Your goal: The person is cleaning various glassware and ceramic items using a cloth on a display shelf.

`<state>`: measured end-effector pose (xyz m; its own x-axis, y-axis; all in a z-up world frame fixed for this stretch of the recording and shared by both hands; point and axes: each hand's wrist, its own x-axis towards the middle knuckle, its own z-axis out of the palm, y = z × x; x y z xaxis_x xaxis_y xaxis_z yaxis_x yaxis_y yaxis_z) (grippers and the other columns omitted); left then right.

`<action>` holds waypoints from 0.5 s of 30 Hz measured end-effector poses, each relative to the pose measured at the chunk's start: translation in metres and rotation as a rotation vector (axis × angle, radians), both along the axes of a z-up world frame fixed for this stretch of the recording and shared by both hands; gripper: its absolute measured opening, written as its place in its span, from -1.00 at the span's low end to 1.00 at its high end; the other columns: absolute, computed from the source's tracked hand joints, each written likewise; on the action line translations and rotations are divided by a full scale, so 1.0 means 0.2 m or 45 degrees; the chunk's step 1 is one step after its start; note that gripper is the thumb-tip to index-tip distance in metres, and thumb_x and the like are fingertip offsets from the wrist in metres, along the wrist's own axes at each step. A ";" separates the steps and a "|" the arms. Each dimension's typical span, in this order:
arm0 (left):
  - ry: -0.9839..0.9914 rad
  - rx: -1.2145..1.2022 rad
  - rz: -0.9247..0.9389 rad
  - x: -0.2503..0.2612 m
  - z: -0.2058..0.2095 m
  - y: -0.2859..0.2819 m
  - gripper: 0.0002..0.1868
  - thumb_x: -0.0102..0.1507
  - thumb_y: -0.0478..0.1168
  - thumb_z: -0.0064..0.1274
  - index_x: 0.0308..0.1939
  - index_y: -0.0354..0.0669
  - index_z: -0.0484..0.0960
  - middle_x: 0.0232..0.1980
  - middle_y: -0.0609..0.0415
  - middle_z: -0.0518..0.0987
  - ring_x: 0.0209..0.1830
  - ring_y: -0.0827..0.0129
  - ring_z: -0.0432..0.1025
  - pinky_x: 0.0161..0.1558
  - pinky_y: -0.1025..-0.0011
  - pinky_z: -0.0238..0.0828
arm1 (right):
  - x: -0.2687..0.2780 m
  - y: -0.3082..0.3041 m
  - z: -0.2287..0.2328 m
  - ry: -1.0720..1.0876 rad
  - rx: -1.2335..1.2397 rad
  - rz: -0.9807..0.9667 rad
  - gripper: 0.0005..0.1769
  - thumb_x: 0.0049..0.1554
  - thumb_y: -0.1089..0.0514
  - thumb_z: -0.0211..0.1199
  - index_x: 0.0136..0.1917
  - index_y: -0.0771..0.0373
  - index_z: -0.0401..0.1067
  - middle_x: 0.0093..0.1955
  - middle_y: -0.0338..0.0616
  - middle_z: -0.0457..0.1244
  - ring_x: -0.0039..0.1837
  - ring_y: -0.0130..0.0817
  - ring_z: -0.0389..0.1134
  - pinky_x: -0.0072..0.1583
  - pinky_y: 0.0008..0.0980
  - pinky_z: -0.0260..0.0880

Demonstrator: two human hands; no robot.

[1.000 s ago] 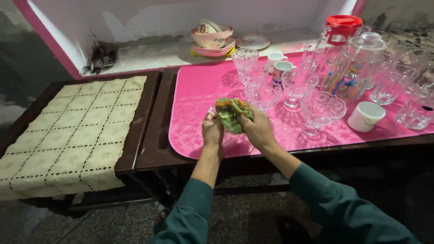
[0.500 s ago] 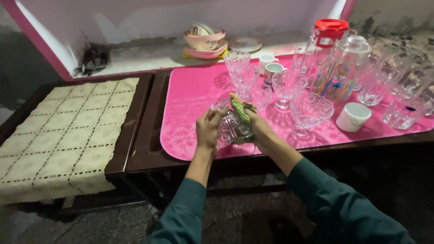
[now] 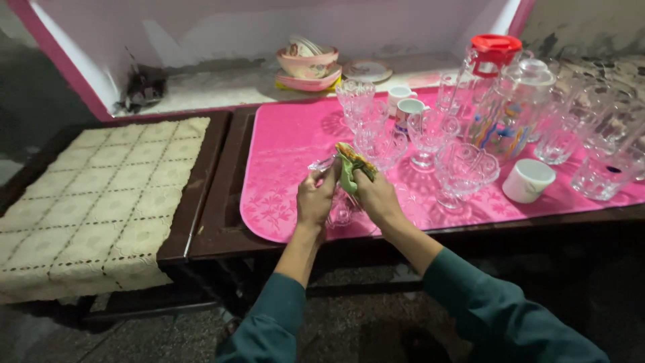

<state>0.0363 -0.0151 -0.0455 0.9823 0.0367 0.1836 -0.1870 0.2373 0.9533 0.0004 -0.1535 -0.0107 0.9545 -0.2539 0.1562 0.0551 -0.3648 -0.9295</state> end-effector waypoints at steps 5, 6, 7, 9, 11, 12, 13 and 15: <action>-0.055 -0.086 -0.128 -0.23 0.29 0.04 -0.47 0.12 0.14 0.31 -0.02 -0.16 0.69 -0.08 0.15 0.66 0.03 0.41 0.53 0.17 0.32 0.41 | 0.14 -0.14 -0.07 0.127 0.813 0.666 -0.60 0.39 -0.18 -0.03 0.06 0.15 0.40 -0.30 -0.32 0.23 -0.32 -0.49 0.25 -0.30 -0.39 0.29; -0.144 -0.072 -0.159 -0.24 0.29 0.05 -0.47 0.13 0.10 0.33 -0.02 -0.23 0.70 -0.04 0.11 0.64 0.08 0.41 0.52 0.24 0.33 0.37 | 0.13 -0.16 -0.08 0.187 0.951 0.840 -0.60 0.40 -0.19 -0.03 0.02 0.16 0.36 -0.33 -0.31 0.24 -0.34 -0.46 0.29 -0.30 -0.34 0.42; -0.146 -0.069 -0.167 -0.23 0.24 0.05 -0.47 0.13 0.10 0.33 -0.02 -0.23 0.70 -0.04 0.11 0.64 0.08 0.41 0.52 0.24 0.33 0.37 | 0.06 -0.14 -0.01 0.180 0.954 0.834 -0.60 0.40 -0.19 -0.03 0.02 0.16 0.36 -0.33 -0.31 0.24 -0.34 -0.46 0.29 -0.30 -0.34 0.42; -0.055 -0.337 -0.359 -0.17 0.18 0.06 -0.50 0.21 0.07 0.29 -0.03 -0.30 0.68 -0.05 -0.03 0.66 0.01 0.29 0.53 0.18 0.20 0.42 | -0.06 -0.10 0.15 0.263 0.943 0.795 -0.64 0.36 -0.14 -0.03 0.13 0.12 0.40 -0.17 -0.28 0.35 -0.24 -0.41 0.38 -0.26 -0.34 0.41; -0.007 -0.353 -0.379 -0.19 0.22 0.06 -0.53 0.18 0.03 0.27 -0.01 -0.23 0.67 -0.05 -0.01 0.66 0.00 0.27 0.54 0.16 0.13 0.45 | -0.13 -0.11 0.22 0.318 0.906 0.899 -0.58 0.30 -0.20 -0.06 0.08 0.12 0.43 -0.23 -0.22 0.38 -0.30 -0.38 0.41 -0.33 -0.31 0.44; 0.048 -0.362 -0.391 -0.21 0.23 0.08 -0.55 0.15 0.00 0.24 0.01 -0.16 0.67 -0.05 0.00 0.66 0.00 0.24 0.55 0.13 0.05 0.48 | -0.17 -0.09 0.25 0.375 0.876 1.010 -0.51 0.23 -0.26 -0.09 0.04 0.11 0.46 -0.28 -0.15 0.40 -0.37 -0.35 0.44 -0.40 -0.29 0.48; 0.045 -0.358 -0.393 -0.22 0.23 0.08 -0.55 0.15 0.00 0.24 0.01 -0.16 0.67 -0.05 0.00 0.66 0.00 0.24 0.55 0.13 0.05 0.48 | -0.18 -0.08 0.25 0.370 0.878 1.010 -0.51 0.23 -0.26 -0.09 0.04 0.11 0.46 -0.28 -0.15 0.40 -0.37 -0.35 0.44 -0.40 -0.29 0.48; 0.037 -0.357 -0.393 -0.24 0.23 0.07 -0.55 0.15 -0.02 0.27 0.02 -0.20 0.66 -0.06 -0.02 0.61 0.00 0.17 0.52 0.07 -0.03 0.48 | -0.19 -0.05 0.27 0.392 1.077 0.772 -0.60 0.25 -0.08 -0.06 0.13 0.16 0.45 -0.10 -0.11 0.41 -0.20 -0.32 0.47 -0.20 -0.21 0.54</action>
